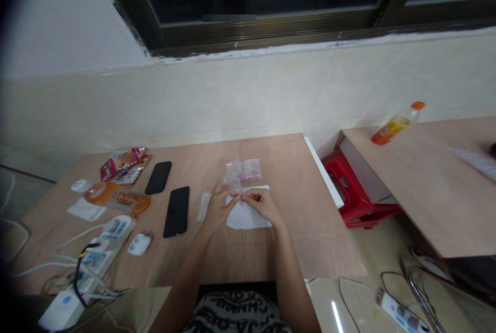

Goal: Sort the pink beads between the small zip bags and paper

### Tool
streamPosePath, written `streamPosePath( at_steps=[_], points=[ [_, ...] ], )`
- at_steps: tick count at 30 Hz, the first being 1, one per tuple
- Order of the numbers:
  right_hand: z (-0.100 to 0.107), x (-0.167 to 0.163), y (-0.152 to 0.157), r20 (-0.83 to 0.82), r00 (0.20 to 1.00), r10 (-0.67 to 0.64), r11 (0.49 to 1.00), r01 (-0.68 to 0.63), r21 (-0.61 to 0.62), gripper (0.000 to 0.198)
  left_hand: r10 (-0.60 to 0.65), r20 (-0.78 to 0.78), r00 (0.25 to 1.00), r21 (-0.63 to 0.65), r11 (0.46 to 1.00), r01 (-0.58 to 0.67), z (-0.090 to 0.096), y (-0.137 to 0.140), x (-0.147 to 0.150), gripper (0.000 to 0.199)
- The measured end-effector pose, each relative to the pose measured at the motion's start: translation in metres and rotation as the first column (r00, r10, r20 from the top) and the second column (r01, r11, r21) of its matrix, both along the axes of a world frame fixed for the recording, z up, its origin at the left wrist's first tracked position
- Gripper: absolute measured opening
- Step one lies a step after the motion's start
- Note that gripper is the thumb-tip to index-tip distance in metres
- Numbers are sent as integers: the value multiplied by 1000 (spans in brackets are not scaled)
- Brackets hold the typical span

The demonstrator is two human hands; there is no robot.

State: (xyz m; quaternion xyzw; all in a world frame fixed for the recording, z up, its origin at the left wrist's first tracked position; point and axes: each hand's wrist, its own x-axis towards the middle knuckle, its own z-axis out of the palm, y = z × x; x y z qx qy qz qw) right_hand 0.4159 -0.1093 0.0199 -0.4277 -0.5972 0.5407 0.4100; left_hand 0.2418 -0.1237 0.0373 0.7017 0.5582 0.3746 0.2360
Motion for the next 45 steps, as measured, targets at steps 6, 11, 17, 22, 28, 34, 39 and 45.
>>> streamPosePath(
  at_steps=[6,11,17,22,28,34,39,45],
  points=[
    [6,-1,-2,140,990,-21,997,10,82,35,31,-10,999,-4,1000,-31,-2,1,4,15],
    [10,-1,-4,160,987,-21,994,3,113,31,11,-5,1000,-1,1000,-11,-5,0,4,17],
    [9,0,-3,172,985,-24,993,4,115,29,-31,-26,999,1,1000,31,-2,-1,3,17],
    [10,-2,-3,175,983,-61,989,36,140,29,-20,-88,996,35,999,24,-3,-1,3,14],
    [9,-3,-2,224,969,-108,979,63,196,23,-47,-48,998,42,998,49,0,-2,3,17],
    [9,-3,-1,228,967,-117,980,75,185,22,-56,149,987,41,998,51,6,0,-2,20],
    [6,-6,0,226,963,-149,977,109,182,23,-15,225,974,49,999,4,10,0,-7,19],
    [8,-2,1,160,980,-116,988,98,121,32,74,328,942,-27,997,-69,5,0,-14,13]
  ],
)
